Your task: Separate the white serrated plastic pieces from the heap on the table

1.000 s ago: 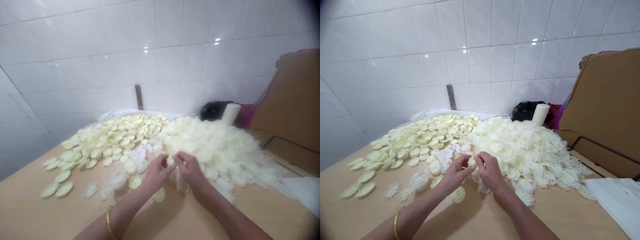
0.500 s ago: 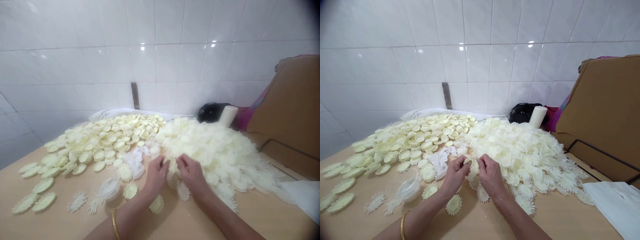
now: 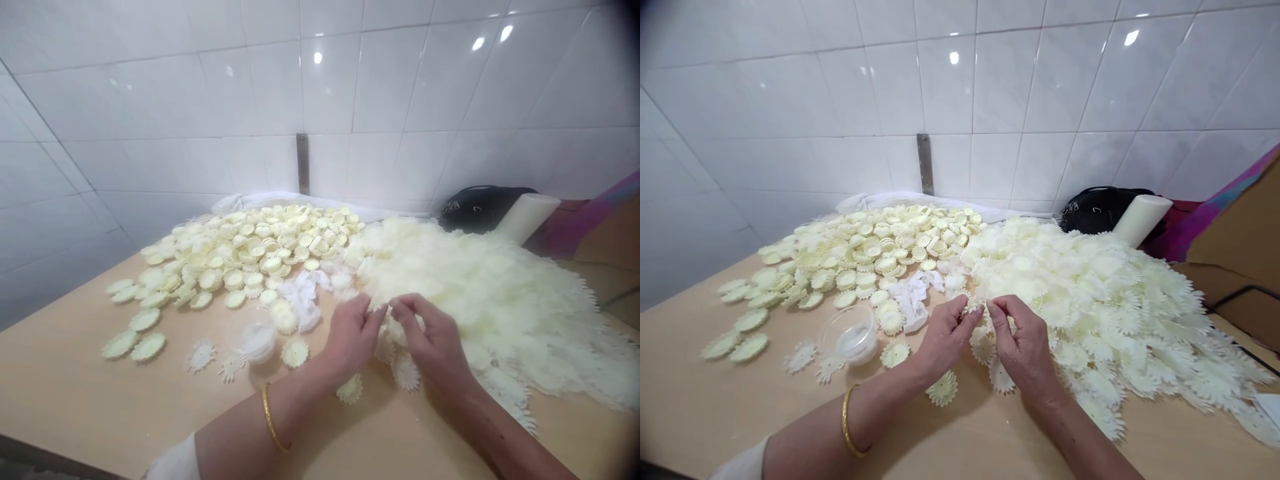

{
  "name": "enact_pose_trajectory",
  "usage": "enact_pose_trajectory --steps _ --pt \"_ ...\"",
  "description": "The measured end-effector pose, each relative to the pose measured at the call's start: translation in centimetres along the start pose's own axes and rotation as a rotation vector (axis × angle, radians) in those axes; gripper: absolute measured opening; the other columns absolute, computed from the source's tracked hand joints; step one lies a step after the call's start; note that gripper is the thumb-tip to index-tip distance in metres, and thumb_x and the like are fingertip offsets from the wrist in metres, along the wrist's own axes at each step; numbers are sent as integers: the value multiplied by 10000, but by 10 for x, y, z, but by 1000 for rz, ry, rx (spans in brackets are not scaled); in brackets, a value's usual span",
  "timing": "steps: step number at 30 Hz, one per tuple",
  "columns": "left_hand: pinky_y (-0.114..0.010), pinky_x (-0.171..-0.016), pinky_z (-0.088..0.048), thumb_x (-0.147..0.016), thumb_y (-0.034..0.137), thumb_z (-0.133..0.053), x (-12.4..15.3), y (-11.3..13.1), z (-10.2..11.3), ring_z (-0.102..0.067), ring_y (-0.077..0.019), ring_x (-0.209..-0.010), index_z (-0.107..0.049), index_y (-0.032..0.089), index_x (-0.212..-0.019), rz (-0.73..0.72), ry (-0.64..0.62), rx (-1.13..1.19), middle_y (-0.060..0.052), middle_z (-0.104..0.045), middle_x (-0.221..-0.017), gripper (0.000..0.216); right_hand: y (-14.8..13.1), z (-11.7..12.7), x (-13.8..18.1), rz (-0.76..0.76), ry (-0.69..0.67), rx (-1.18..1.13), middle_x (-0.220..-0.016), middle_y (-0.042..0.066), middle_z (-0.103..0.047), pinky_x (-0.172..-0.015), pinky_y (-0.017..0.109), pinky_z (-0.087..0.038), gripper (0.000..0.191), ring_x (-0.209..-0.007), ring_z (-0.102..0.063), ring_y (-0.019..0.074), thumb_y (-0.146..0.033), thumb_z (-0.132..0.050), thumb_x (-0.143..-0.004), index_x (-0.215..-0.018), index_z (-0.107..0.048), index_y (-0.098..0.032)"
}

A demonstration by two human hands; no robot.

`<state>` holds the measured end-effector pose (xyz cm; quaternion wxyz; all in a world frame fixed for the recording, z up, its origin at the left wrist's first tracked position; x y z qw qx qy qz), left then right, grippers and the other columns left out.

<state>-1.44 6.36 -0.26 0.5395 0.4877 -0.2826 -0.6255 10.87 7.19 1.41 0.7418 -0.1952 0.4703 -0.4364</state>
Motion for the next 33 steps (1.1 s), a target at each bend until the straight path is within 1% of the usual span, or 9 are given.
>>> enact_pose_trajectory --steps 7,11,14,17,20,23,26,29,33 --pt "-217 -432 -222 -765 511 -409 1 -12 -6 -299 -70 -434 -370 176 -560 200 -76 297 59 -272 -477 394 -6 1 -2 8 -53 -78 -661 3 -547 -584 234 -399 172 -614 -505 128 -293 -441 -819 -722 -521 -175" --pt "-209 -414 -257 -704 549 -476 0 -13 -9 -317 -57 -398 -408 168 -560 280 -132 522 60 -310 -490 413 -11 -2 -4 23 -171 -181 -671 -3 -546 -641 252 -415 101 -651 -524 136 -275 -509 -776 -805 -527 -180" --pt "-214 -433 -312 -683 585 -472 1 -15 -10 -388 -68 -402 -442 161 -579 337 -158 597 48 -376 -506 438 -9 -3 -5 -23 -232 -218 -658 -7 -544 -635 257 -421 81 -639 -523 133 -238 -508 -761 -815 -521 -180" --pt "-236 -499 -382 -697 590 -449 2 -15 -10 -476 -92 -457 -511 143 -652 338 -187 606 12 -478 -562 454 -5 -2 -6 -33 -228 -198 -675 3 -548 -627 256 -418 62 -647 -513 132 -211 -474 -769 -766 -524 -175" --pt "-253 -546 -416 -706 542 -490 3 -12 -12 -523 -116 -507 -538 129 -711 330 -241 664 -5 -511 -551 415 -3 1 -7 -2 -193 -132 -661 5 -525 -589 248 -398 127 -630 -487 129 -201 -429 -792 -688 -499 -175" --pt "-255 -544 -423 -712 455 -545 3 -12 -14 -539 -124 -508 -530 124 -729 402 -276 788 -8 -524 -533 332 -2 4 -8 32 -139 -55 -636 -3 -493 -563 241 -379 142 -599 -463 123 -194 -409 -798 -667 -464 -180" --pt "-237 -508 -415 -708 362 -582 2 -13 -15 -541 -116 -493 -497 131 -679 510 -246 916 -8 -530 -538 248 0 9 -9 62 -34 7 -654 0 -490 -574 243 -378 119 -611 -466 126 -190 -400 -797 -691 -453 -180" --pt "-227 -503 -420 -677 273 -621 -1 -13 -13 -564 -125 -520 -478 140 -664 556 -174 956 -13 -542 -538 196 2 11 -10 68 52 23 -682 11 -502 -612 254 -389 115 -652 -480 137 -199 -396 -807 -712 -457 -180" --pt "-233 -503 -426 -621 224 -661 -1 -14 -8 -567 -132 -513 -470 147 -646 526 -64 895 -8 -543 -512 207 3 8 -10 47 17 -15 -691 19 -514 -624 262 -403 125 -662 -489 141 -237 -409 -816 -727 -474 -177"
Point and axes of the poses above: each hand's wrist, its own x-axis away from the middle knuckle, its own z-axis out of the back of the hand, y = z × x, the point moved 4 cm from there along -x, towards the middle knuckle
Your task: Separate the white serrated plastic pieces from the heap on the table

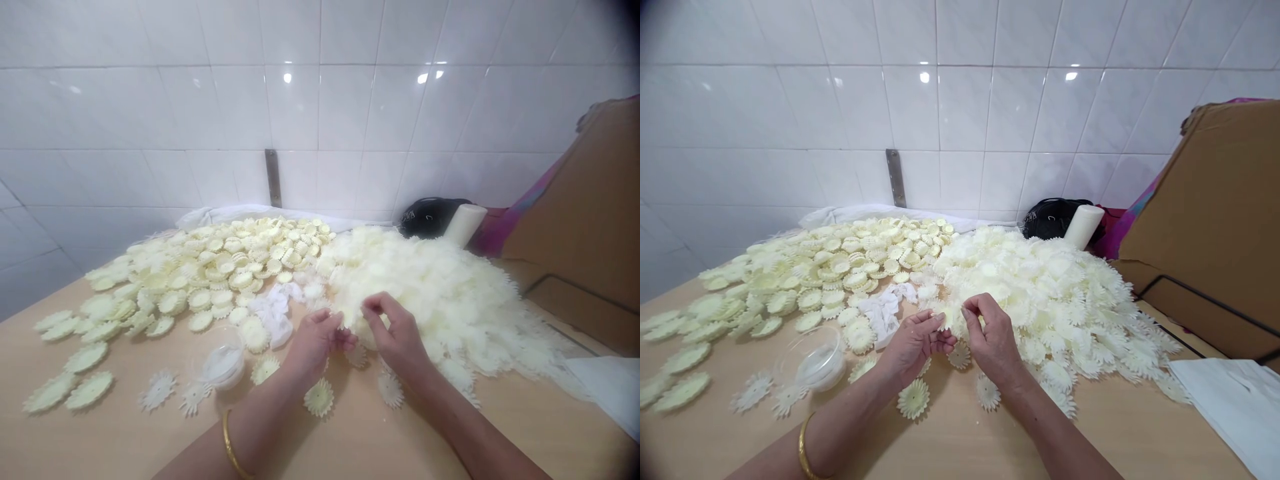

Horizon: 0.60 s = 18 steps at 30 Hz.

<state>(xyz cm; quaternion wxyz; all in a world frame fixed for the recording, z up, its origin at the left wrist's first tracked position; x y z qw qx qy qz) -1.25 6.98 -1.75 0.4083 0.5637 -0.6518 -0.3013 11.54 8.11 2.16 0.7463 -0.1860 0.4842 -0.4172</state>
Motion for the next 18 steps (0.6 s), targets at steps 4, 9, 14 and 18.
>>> enact_pose_trajectory --steps 4,9,14,18 --pt "-240 -528 -436 -604 258 -664 2 -2 4 -562 -125 -531 -467 149 -613 -116 37 -121 -7 -557 -546 225 -3 -3 1 -52 -41 -65 -710 26 -521 -633 271 -419 159 -676 -499 147 -330 -454 -801 -772 -481 -176" --pt "-201 -493 -409 -594 251 -663 3 -6 6 -486 -79 -494 -431 163 -609 -209 53 -202 37 -505 -539 248 -3 -11 5 -140 -126 -78 -661 -11 -487 -559 241 -403 193 -611 -475 128 -334 -578 -704 -725 -454 -187" --pt "-214 -504 -407 -658 307 -619 5 -8 1 -492 -92 -510 -505 170 -765 -171 17 -232 31 -523 -553 208 -6 -19 9 -91 -195 -121 -648 5 -510 -587 240 -396 170 -618 -485 128 -241 -401 -821 -678 -473 -183" --pt "-230 -528 -414 -655 360 -626 9 -6 -4 -513 -99 -521 -554 144 -737 -136 -15 -248 5 -543 -597 242 -5 -13 7 -91 -142 -94 -580 -4 -476 -524 225 -367 237 -555 -451 119 -257 -399 -825 -611 -466 -179"
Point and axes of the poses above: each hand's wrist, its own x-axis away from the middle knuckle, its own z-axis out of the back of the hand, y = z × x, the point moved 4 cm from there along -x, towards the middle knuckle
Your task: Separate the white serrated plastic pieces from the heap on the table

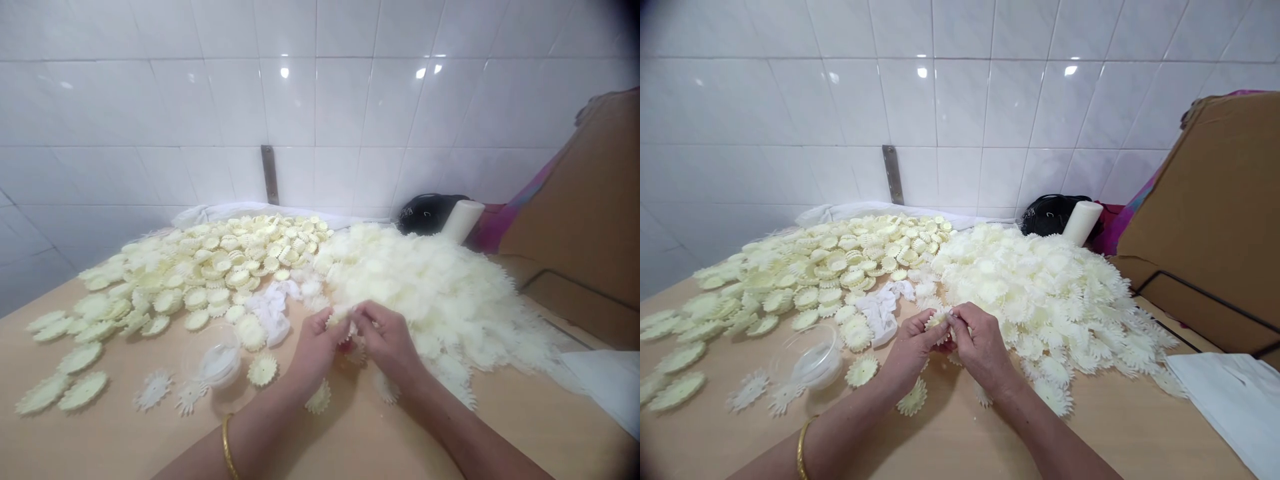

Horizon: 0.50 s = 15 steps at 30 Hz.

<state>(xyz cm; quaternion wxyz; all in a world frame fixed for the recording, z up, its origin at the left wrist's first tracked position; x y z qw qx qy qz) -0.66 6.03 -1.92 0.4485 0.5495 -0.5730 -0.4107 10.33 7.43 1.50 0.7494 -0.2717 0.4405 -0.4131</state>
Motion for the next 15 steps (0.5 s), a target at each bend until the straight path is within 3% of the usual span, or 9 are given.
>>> enact_pose_trajectory --steps 6,15 --pt "-255 -556 -428 -700 366 -588 1 9 -9 -519 -102 -513 -559 148 -713 -69 -122 23 12 -527 -598 220 7 21 -3 -45 299 109 -495 -40 -375 -452 206 -313 267 -464 -344 90 -323 -434 -810 -585 -438 -179" --pt "-234 -541 -411 -729 363 -557 0 8 -13 -499 -88 -505 -511 158 -711 -104 -88 27 31 -472 -583 210 3 21 -3 -76 380 134 -488 -44 -351 -450 206 -310 278 -459 -330 87 -315 -441 -806 -564 -417 -179"
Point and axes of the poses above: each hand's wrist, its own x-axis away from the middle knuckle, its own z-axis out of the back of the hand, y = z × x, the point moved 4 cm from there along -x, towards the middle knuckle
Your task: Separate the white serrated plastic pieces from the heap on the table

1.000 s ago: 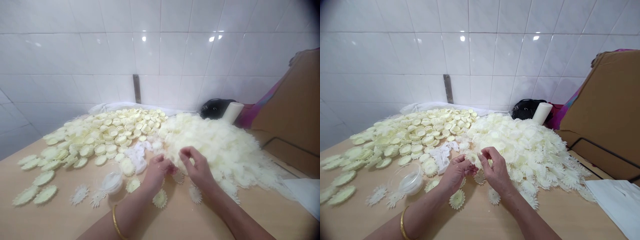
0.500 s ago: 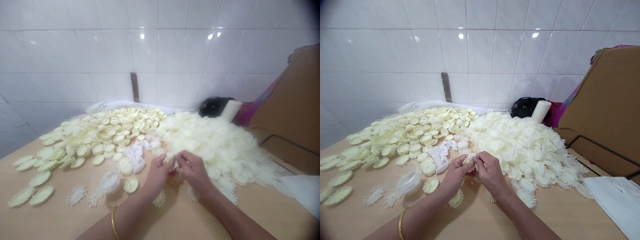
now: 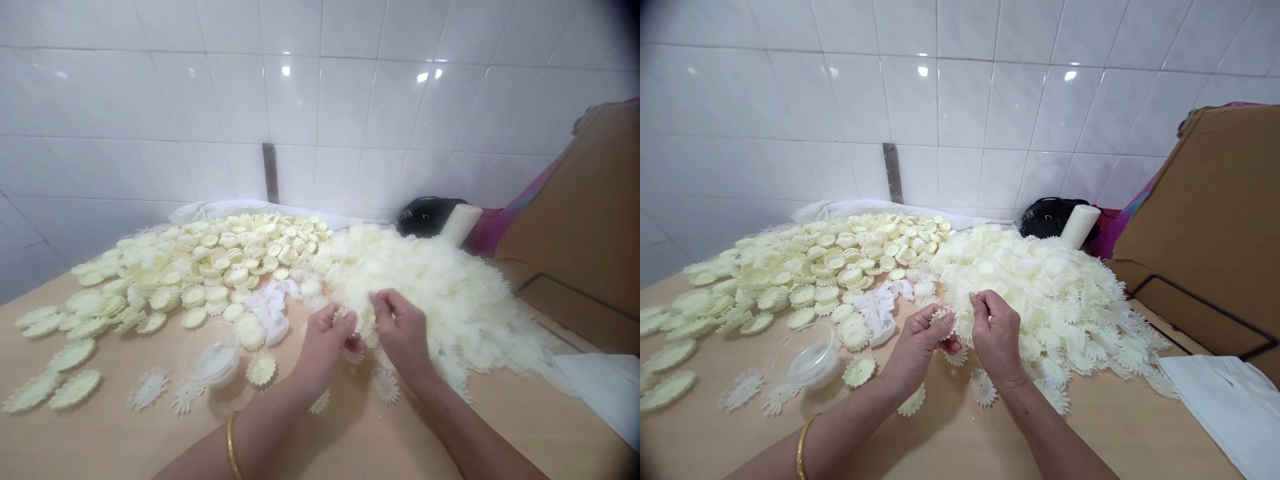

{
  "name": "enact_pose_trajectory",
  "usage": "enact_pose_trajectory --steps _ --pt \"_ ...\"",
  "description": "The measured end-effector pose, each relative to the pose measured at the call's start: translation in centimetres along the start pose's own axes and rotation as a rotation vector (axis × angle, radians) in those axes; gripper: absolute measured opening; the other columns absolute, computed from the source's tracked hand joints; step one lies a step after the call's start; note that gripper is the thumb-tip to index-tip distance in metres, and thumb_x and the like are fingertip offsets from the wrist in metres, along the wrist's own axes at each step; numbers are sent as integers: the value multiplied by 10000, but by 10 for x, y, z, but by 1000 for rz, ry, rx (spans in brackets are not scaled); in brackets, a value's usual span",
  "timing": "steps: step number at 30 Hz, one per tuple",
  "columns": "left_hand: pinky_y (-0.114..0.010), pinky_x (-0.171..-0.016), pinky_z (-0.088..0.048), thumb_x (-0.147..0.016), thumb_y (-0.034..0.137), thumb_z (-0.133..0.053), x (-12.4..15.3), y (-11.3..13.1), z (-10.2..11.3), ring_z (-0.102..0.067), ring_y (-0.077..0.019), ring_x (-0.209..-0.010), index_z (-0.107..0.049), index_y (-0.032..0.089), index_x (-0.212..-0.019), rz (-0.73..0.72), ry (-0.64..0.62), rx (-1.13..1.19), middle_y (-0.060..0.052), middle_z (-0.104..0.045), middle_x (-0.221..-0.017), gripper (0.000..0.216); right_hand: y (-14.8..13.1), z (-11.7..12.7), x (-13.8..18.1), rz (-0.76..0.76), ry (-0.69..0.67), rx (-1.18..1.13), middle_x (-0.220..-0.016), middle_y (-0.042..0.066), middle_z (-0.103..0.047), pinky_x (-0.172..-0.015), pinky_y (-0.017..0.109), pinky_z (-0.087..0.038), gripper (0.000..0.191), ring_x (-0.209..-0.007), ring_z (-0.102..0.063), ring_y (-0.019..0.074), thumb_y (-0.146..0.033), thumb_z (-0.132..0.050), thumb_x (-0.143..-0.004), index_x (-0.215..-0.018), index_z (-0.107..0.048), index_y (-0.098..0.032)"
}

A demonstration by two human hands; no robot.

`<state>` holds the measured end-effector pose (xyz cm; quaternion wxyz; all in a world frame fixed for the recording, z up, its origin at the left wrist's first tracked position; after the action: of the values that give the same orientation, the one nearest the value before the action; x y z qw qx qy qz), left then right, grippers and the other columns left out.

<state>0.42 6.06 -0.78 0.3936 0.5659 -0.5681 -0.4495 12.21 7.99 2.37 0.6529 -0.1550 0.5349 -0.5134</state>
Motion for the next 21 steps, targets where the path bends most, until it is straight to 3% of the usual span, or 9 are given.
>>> enact_pose_trajectory --steps 7,11,13,17,21 --pt "-223 -547 -413 -737 375 -542 5 6 -1 -507 -91 -509 -477 169 -685 -20 77 -48 46 -452 -530 222 5 4 -5 -94 45 -48 -493 -42 -395 -432 204 -312 261 -444 -353 88 -324 -443 -808 -589 -428 -183" --pt "-222 -530 -421 -711 402 -565 7 -1 13 -519 -104 -507 -478 172 -716 61 185 -47 35 -490 -510 246 26 30 -20 -208 330 -2 -494 -27 -440 -429 213 -320 247 -434 -394 96 -294 -416 -814 -595 -428 -181" --pt "-229 -535 -432 -705 400 -573 6 -6 17 -534 -112 -526 -488 171 -756 105 195 -26 21 -522 -532 250 29 33 -26 -126 303 108 -529 -9 -483 -465 233 -349 211 -474 -427 117 -309 -427 -809 -656 -478 -173" --pt "-252 -572 -456 -696 337 -595 2 -14 16 -560 -122 -554 -503 170 -851 179 151 22 -4 -573 -585 246 27 22 -25 157 201 272 -834 88 -578 -680 335 -427 227 -762 -535 199 -271 -406 -812 -924 -562 -150" --pt "-256 -568 -463 -673 303 -619 1 -17 15 -567 -123 -545 -513 146 -740 201 121 35 -26 -586 -601 201 31 17 -24 205 207 426 -1010 144 -502 -742 408 -416 245 -889 -499 246 -282 -453 -787 -923 -596 -135"
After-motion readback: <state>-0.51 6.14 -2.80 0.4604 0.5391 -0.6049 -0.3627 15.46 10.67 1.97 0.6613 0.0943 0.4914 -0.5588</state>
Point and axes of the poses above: each hand's wrist, its own x-axis away from the middle knuckle, its own z-axis out of the back of the hand, y = z × x, the point moved 4 cm from there along -x, towards the middle knuckle
